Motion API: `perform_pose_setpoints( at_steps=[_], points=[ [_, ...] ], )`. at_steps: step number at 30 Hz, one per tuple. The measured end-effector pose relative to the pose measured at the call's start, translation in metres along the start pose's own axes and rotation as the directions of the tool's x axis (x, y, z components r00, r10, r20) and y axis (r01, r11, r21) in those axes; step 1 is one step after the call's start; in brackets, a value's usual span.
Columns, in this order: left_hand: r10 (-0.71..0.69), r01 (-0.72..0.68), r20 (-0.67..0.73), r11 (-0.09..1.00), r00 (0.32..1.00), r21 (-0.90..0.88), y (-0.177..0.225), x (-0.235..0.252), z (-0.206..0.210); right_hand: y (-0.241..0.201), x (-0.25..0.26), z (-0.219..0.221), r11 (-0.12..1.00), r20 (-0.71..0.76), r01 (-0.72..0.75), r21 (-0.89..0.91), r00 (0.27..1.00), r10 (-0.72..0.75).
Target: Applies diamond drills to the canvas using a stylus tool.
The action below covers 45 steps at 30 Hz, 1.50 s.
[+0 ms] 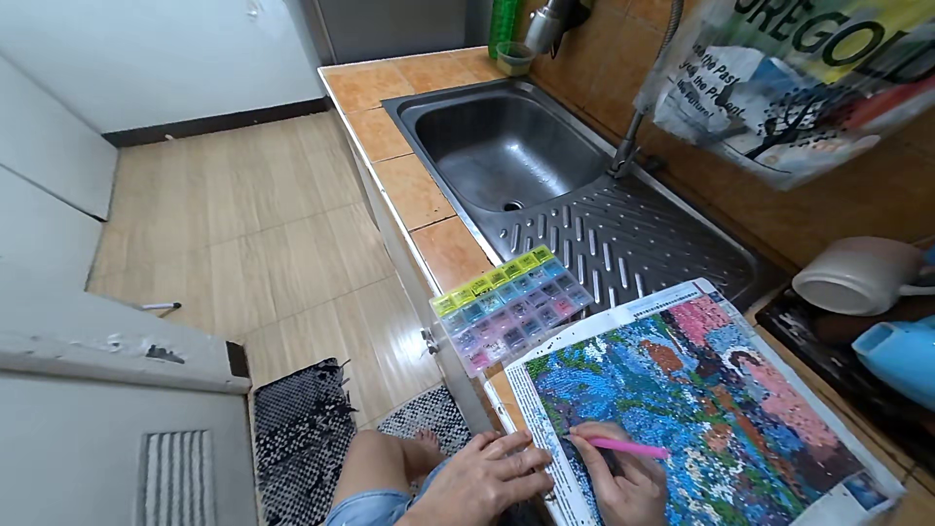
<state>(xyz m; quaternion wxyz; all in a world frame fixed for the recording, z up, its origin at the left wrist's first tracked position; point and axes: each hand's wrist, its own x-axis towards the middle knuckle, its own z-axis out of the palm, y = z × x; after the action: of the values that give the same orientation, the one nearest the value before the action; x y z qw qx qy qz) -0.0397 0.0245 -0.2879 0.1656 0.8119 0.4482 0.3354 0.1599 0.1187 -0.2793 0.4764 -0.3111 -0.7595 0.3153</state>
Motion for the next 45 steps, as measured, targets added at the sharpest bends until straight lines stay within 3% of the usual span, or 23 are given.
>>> perform_pose_setpoints(
  at_steps=[5, 11, 37, 45],
  points=[
    [-0.004, 0.004, 0.002, 1.000, 1.000, -0.002, 0.000, 0.000, 0.000, 0.000, 0.000, 0.001, 1.000, -0.005, -0.007, -0.005, 1.000, 0.007],
    [-0.017, 0.017, 0.003, 1.000, 1.000, 0.004, 0.002, 0.000, -0.001, -0.012, 0.006, -0.006, 0.964, -0.065, -0.247, 0.098, 0.965, 0.254],
    [-0.013, 0.013, -0.009, 1.000, 1.000, 0.022, 0.002, 0.000, 0.001, -0.004, 0.003, -0.004, 0.985, 0.001, -0.169, -0.034, 0.986, 0.170],
    [-0.008, 0.008, -0.001, 1.000, 1.000, 0.010, 0.001, 0.000, 0.000, -0.002, 0.002, -0.005, 0.984, -0.022, -0.176, 0.029, 0.984, 0.176]
  ],
)
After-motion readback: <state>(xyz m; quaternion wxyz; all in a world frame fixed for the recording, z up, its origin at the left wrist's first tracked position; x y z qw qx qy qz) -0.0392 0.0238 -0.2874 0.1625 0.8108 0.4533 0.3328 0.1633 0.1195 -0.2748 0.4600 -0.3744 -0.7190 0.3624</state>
